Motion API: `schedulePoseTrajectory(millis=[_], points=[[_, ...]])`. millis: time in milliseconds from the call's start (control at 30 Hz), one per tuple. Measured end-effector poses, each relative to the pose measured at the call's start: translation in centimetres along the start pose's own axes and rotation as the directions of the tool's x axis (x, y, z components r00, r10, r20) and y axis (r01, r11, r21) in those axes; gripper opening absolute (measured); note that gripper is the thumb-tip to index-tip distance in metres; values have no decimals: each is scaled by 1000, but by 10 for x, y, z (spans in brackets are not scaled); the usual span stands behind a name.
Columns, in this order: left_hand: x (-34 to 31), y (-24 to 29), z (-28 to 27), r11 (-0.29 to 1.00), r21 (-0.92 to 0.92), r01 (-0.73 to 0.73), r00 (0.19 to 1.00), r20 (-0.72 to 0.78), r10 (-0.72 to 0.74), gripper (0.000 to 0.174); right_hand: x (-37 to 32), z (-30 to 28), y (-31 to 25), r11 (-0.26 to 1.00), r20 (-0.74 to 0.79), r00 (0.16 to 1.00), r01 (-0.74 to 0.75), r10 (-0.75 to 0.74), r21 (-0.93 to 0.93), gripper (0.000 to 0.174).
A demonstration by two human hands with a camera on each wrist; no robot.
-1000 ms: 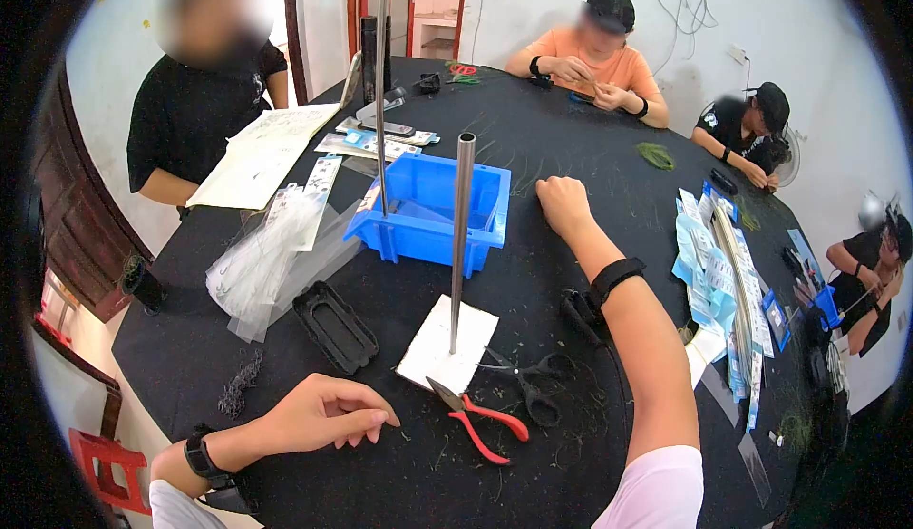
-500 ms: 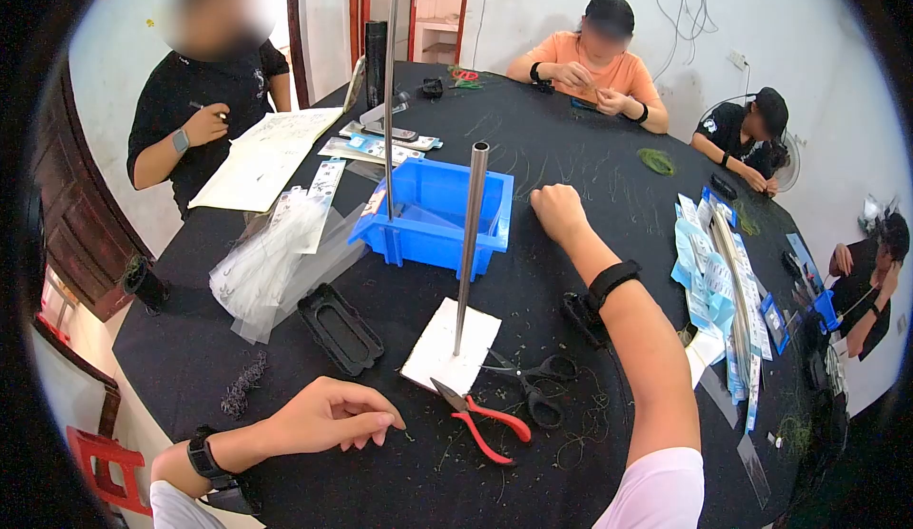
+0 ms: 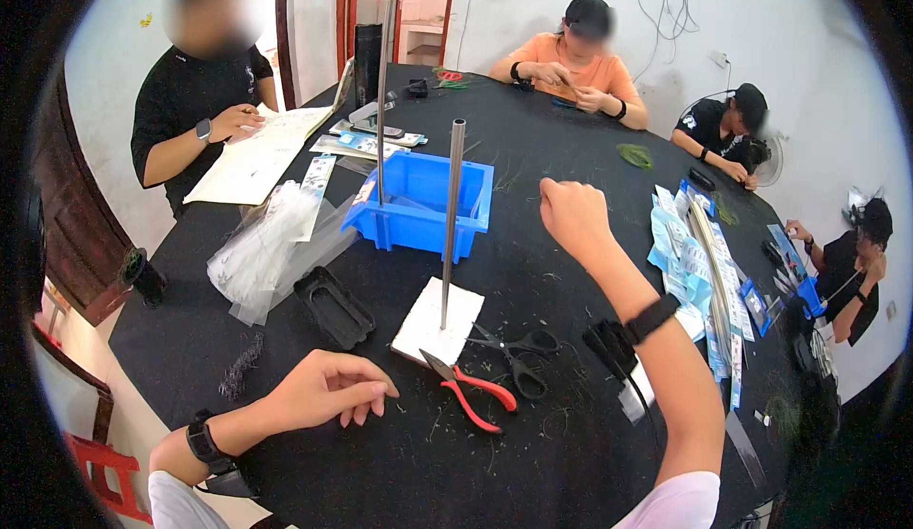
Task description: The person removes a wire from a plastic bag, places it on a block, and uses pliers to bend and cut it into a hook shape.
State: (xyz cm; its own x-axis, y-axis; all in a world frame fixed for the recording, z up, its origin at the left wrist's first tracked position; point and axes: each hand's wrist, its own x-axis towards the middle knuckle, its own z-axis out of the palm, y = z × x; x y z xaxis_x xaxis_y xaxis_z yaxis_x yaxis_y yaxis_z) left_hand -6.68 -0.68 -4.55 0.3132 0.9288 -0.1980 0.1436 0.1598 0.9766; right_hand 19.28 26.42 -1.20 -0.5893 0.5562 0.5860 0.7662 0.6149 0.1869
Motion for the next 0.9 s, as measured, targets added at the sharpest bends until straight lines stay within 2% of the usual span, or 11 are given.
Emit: schedulePoseTrajectory(millis=[100, 200, 267, 300, 333, 367, 400, 467, 500, 633, 900], points=[[-1, 6, 7, 999, -19, -50, 999, -17, 50, 22, -31, -40, -17, 976, 44, 999, -5, -5, 216, 5], [-1, 11, 21, 977, 53, -205, 975, -74, 209, 28, -60, -79, -48, 924, 40, 999, -20, 5, 383, 4], [0, 21, 33, 934, 138, -328, 936, -87, 341, 38, -76, -101, -70, 848, 59, 998, -6, -30, 530, 4], [1, 24, 39, 907, 169, -385, 913, -78, 401, 43, -82, -116, -82, 814, 142, 987, -20, -77, 580, 5], [2, 26, 44, 876, 198, -440, 886, -64, 459, 48, -88, -122, -93, 743, 135, 982, 9, -134, 669, 6], [3, 29, 48, 870, 220, -442, 888, -33, 460, 51, -96, -123, -104, 677, 132, 979, 8, -155, 736, 7], [6, 28, 52, 893, 154, -424, 902, -25, 432, 49, -101, -126, -113, 637, 112, 975, 39, -194, 770, 8], [15, 25, 58, 925, 25, -378, 926, -4, 378, 45, -110, -123, -126, 611, 34, 974, 113, -225, 784, 10], [18, 26, 61, 936, -32, -349, 937, -38, 348, 36, -112, -123, -129, 609, 30, 977, 106, -209, 786, 10], [22, 20, 56, 966, -65, -252, 968, -29, 250, 19, -120, -116, -134, 599, 17, 989, 73, -144, 797, 9], [20, 14, 52, 959, 146, -242, 962, -94, 257, 16, -124, -112, -135, 594, 153, 975, -27, -162, 804, 7]])
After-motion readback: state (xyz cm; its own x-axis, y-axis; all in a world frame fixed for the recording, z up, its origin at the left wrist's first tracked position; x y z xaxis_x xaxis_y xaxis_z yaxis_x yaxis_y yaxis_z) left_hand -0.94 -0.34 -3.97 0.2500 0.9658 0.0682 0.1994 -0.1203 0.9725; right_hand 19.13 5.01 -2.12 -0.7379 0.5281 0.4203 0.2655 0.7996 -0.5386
